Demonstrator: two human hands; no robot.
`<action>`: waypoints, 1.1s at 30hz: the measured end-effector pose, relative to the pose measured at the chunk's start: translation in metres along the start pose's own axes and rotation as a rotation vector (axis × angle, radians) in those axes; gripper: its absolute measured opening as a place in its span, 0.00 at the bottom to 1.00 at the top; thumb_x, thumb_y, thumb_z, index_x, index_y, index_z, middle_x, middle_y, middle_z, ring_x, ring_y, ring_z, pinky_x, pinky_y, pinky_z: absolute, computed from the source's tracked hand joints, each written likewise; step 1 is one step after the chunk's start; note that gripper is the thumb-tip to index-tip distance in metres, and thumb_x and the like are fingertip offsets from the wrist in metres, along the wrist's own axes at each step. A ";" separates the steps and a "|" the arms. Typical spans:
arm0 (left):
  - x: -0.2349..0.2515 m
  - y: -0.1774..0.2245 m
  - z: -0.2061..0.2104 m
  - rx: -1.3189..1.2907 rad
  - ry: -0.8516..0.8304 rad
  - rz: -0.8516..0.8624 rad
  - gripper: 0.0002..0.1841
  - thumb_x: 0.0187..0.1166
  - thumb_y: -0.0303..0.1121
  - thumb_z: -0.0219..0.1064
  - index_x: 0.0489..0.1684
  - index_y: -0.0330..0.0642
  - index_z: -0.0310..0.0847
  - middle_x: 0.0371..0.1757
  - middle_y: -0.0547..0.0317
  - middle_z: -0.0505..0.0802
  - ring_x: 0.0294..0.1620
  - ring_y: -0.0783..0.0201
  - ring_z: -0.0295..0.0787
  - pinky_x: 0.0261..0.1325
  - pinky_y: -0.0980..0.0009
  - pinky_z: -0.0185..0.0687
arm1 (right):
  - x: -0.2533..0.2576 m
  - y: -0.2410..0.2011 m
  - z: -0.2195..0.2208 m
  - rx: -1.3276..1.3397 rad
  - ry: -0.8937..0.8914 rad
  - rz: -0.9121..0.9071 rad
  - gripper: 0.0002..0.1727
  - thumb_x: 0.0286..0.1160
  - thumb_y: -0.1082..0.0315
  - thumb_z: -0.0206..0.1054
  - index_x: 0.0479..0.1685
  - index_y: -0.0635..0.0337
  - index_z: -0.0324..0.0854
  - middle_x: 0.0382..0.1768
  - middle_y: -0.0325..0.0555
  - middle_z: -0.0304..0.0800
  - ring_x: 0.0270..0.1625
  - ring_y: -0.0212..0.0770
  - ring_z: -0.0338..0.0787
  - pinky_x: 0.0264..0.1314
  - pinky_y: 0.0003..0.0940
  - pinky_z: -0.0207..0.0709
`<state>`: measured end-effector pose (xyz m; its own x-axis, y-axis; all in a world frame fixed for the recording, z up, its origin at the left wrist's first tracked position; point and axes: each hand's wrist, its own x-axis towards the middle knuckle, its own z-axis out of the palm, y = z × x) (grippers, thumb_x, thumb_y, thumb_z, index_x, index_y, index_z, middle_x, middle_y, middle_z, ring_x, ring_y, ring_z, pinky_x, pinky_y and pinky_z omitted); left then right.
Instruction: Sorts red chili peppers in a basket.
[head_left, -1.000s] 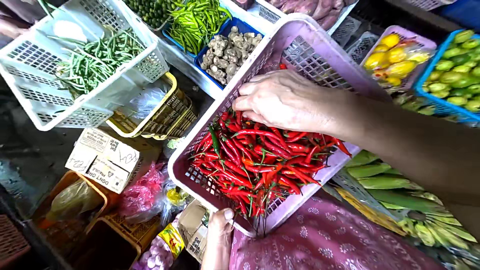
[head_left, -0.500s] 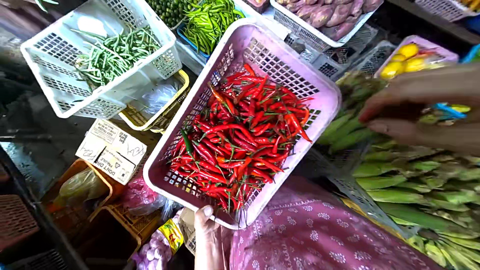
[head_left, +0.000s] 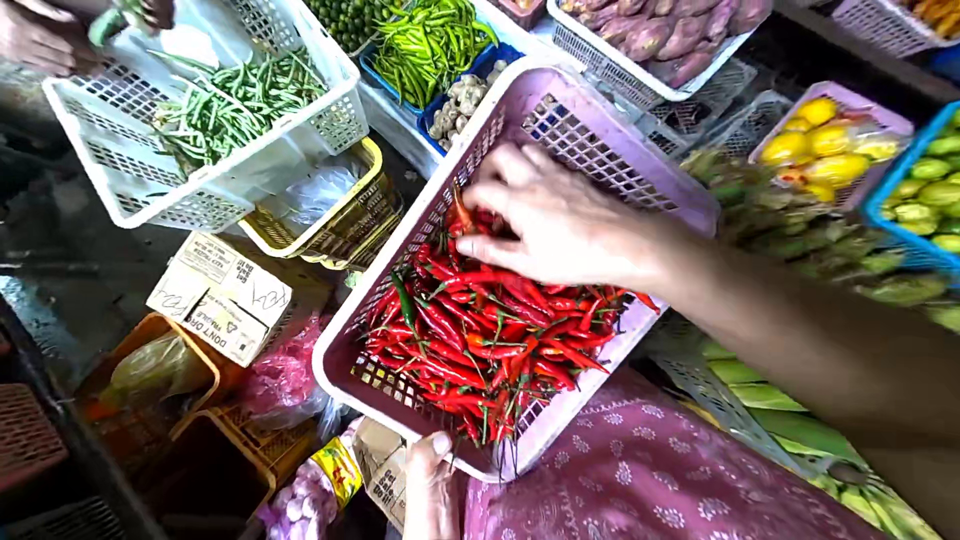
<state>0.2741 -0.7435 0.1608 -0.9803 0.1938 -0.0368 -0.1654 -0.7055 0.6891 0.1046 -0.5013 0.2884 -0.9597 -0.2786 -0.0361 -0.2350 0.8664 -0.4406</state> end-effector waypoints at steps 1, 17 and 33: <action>0.000 -0.001 0.001 -0.008 0.016 0.008 0.15 0.70 0.35 0.76 0.56 0.54 0.93 0.49 0.71 0.98 0.52 0.79 0.93 0.59 0.79 0.87 | -0.005 -0.005 0.007 0.013 0.025 -0.054 0.21 0.79 0.46 0.67 0.53 0.53 0.89 0.60 0.53 0.82 0.66 0.61 0.80 0.62 0.59 0.78; 0.008 0.005 -0.012 -0.167 -0.068 0.028 0.15 0.74 0.35 0.73 0.58 0.50 0.93 0.52 0.66 0.98 0.55 0.75 0.94 0.62 0.75 0.87 | -0.072 0.022 -0.035 0.100 0.258 -0.352 0.14 0.77 0.70 0.56 0.44 0.57 0.90 0.57 0.44 0.91 0.56 0.31 0.90 0.54 0.24 0.86; -0.009 0.003 -0.006 -0.117 -0.038 -0.087 0.12 0.77 0.37 0.72 0.55 0.54 0.94 0.50 0.72 0.98 0.53 0.79 0.93 0.60 0.78 0.86 | -0.018 0.032 -0.027 0.107 0.107 -0.237 0.10 0.79 0.65 0.65 0.40 0.57 0.91 0.37 0.41 0.90 0.36 0.33 0.87 0.40 0.31 0.81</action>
<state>0.2819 -0.7509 0.1587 -0.9574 0.2817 -0.0632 -0.2627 -0.7591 0.5956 0.1104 -0.4570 0.2991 -0.8923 -0.4175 0.1718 -0.4423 0.7321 -0.5180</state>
